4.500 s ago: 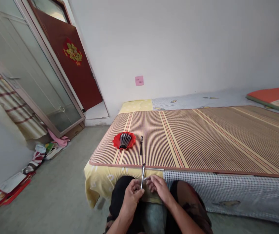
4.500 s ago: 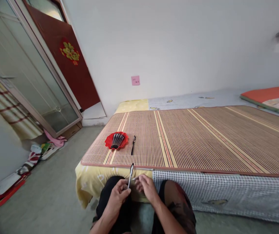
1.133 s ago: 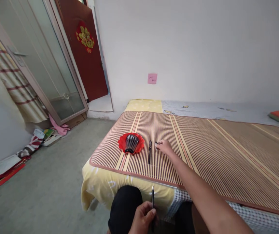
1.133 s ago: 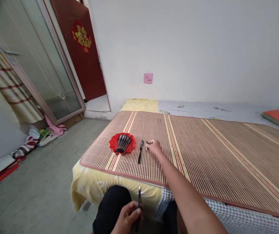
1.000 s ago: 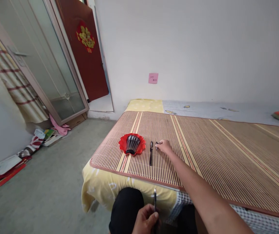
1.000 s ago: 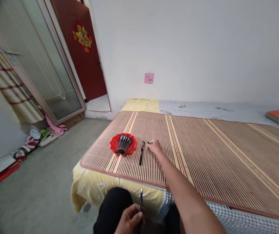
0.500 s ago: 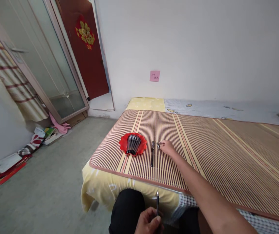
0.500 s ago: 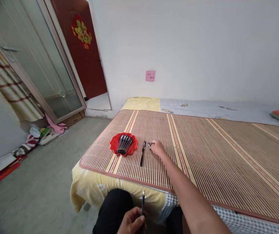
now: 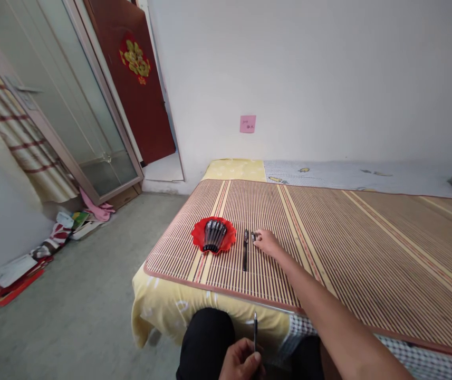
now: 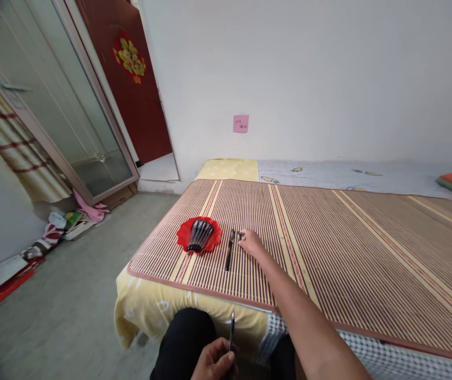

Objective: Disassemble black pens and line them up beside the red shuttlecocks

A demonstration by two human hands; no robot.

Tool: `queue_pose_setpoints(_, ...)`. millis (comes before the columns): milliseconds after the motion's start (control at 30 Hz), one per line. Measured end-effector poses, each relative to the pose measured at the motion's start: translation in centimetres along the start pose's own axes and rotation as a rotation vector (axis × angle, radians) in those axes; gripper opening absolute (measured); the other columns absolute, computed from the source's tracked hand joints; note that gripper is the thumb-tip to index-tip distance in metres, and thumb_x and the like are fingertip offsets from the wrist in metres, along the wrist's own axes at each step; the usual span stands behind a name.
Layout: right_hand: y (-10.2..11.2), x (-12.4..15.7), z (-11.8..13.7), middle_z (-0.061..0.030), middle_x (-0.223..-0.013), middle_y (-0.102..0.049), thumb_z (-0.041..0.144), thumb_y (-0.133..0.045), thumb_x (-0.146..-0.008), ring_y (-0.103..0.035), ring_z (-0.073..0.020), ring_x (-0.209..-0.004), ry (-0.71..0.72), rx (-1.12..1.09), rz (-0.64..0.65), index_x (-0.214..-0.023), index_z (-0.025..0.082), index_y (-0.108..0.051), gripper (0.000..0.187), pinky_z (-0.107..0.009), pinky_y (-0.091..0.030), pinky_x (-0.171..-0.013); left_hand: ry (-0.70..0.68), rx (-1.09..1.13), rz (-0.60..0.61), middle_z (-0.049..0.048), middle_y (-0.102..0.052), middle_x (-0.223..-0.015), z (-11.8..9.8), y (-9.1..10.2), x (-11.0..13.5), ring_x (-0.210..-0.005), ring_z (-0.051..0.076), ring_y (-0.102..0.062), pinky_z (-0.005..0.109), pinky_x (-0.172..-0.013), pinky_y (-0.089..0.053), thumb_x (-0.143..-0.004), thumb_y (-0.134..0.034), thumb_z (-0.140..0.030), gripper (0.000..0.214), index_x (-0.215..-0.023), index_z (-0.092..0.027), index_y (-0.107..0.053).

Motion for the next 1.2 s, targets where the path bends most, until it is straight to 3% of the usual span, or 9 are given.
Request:
queue_pose_setpoints(233, 0.5, 0.9, 0.9, -0.0024, -0.085, -0.075, 0.017, -0.068, -0.081, -0.066, -0.0148, -0.07, -0.005, 0.005, -0.013, -0.109, 0.018, -0.072, 0.029, -0.022, -0.038, -0.054, -0.005, 0.02, -0.03, 0.0, -0.063, -0.059, -0.3, -0.1, 0.2, -0.05, 0.011, -0.05, 0.023, -0.052, -0.035, -0.066, -0.079, -0.071, 0.058, -0.08, -0.018, -0.059)
queue_pose_setpoints(900, 0.1, 0.7, 0.9, -0.0009, -0.083, -0.073, 0.022, -0.068, -0.082, -0.067, -0.0151, -0.073, 0.009, 0.013, -0.052, -0.1, 0.02, -0.072, 0.018, -0.022, -0.042, -0.06, 0.014, 0.015, -0.01, -0.0013, -0.059, -0.06, -0.4, -0.3, 0.5, -0.052, 0.01, -0.048, 0.023, -0.053, -0.035, -0.066, -0.079, -0.072, 0.06, -0.086, -0.017, -0.061)
queue_pose_setpoints(1200, 0.0, 0.9, 0.9, -0.0036, -0.088, -0.075, 0.026, -0.068, -0.083, -0.067, -0.0154, -0.071, -0.014, 0.01, -0.048, -0.102, 0.019, -0.072, 0.021, -0.023, -0.041, -0.056, -0.001, -0.034, -0.07, -0.0005, -0.058, -0.057, -1.7, -0.6, 0.7, -0.052, 0.011, -0.048, 0.024, -0.054, -0.033, -0.056, -0.079, -0.079, 0.068, -0.077, -0.017, -0.058)
Point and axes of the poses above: each hand's wrist, its own x-axis away from the middle knuckle, its own y-axis out of the back of the hand, z = x × y, the point moved 8 cm from there along -x, towards the middle knuckle
